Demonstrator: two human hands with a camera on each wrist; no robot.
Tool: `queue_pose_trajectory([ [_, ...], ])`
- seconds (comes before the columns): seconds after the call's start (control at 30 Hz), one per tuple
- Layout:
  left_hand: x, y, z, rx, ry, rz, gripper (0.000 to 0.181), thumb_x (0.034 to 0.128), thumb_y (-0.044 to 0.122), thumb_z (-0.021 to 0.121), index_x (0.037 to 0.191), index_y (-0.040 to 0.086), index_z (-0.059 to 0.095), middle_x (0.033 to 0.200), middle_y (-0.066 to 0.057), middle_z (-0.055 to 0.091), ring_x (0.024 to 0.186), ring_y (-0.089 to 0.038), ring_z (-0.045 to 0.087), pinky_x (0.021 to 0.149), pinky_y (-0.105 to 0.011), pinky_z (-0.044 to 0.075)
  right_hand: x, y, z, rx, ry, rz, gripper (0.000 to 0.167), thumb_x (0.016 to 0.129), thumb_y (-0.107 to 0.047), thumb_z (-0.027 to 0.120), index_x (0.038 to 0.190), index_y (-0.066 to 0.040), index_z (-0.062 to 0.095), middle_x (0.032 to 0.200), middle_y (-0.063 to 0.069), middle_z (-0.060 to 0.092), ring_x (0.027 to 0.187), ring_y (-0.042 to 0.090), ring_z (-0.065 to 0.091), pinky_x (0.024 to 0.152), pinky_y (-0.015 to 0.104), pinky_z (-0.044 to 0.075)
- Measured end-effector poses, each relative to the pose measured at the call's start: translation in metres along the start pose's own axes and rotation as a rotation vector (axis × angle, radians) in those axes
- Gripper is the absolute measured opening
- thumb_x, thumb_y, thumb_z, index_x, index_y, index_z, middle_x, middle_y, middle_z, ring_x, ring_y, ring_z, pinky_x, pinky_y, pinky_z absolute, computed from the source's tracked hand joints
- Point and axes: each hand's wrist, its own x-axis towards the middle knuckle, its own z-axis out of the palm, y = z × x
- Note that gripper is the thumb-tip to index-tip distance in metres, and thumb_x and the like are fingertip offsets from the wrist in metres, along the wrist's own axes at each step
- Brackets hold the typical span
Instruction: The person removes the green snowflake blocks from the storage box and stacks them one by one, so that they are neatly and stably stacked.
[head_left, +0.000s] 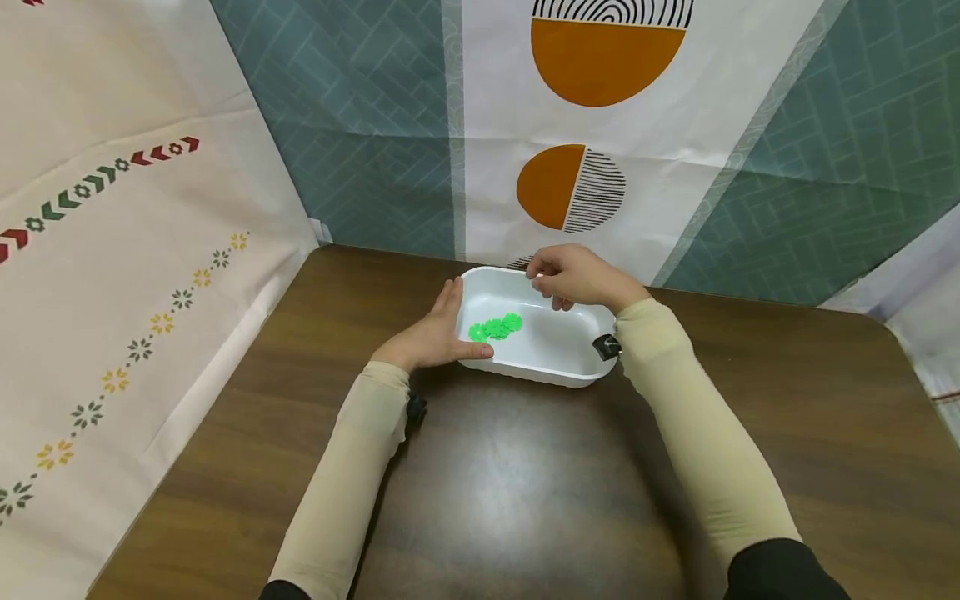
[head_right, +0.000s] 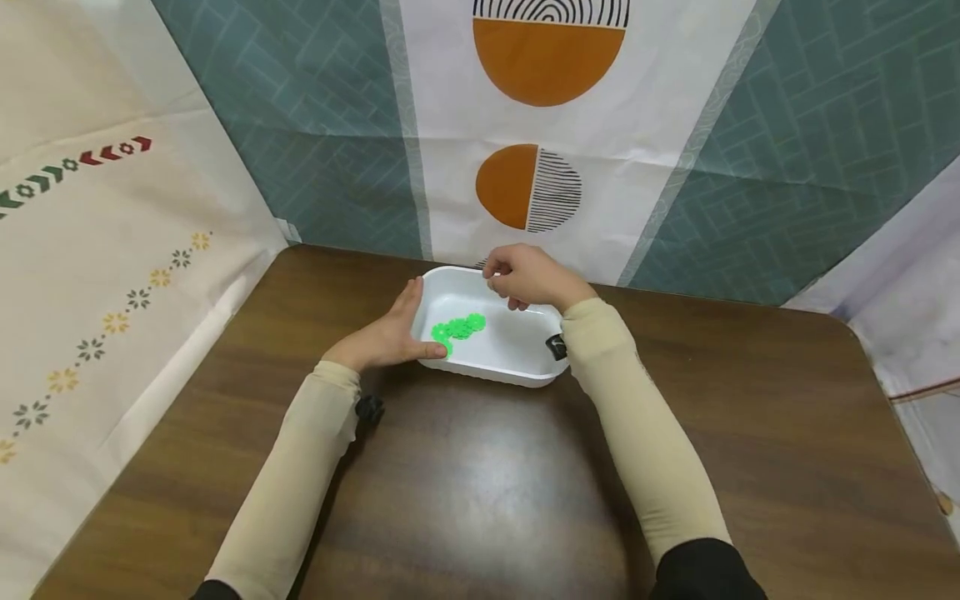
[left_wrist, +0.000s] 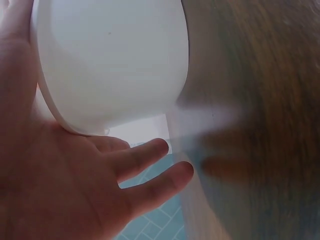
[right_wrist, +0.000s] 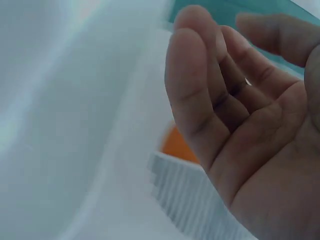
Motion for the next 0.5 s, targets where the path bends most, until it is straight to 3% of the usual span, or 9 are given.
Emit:
queue_pose_trajectory([
  [0.2, 0.001, 0.003, -0.002, -0.022, -0.004, 0.004, 0.132, 0.0814, 0.054, 0.081, 0.16, 0.012, -0.017, 0.167, -0.012, -0.016, 0.151, -0.034, 0.013, 0.117, -0.046, 0.026, 0.045, 0.012, 0.019, -0.095, -0.187, 0.068, 0.034, 0.096, -0.01, 0.068, 0.128, -0.003, 0.062, 0.093, 0.018, 0.068, 0.073, 0.029, 0.067, 0.066, 0.037, 0.057],
  [0.5, 0.0, 0.0, -0.001, -0.015, -0.016, 0.006, 0.133, 0.0815, 0.055, 0.08, 0.16, 0.01, -0.017, 0.167, -0.011, -0.019, 0.153, -0.03, 0.004, 0.118, -0.044, 0.022, 0.057, 0.038, 0.044, -0.152, -0.305, 0.107, 0.045, 0.091, -0.009, 0.075, 0.133, -0.011, 0.06, 0.082, 0.011, 0.062, 0.062, 0.021, 0.061, 0.063, 0.033, 0.055],
])
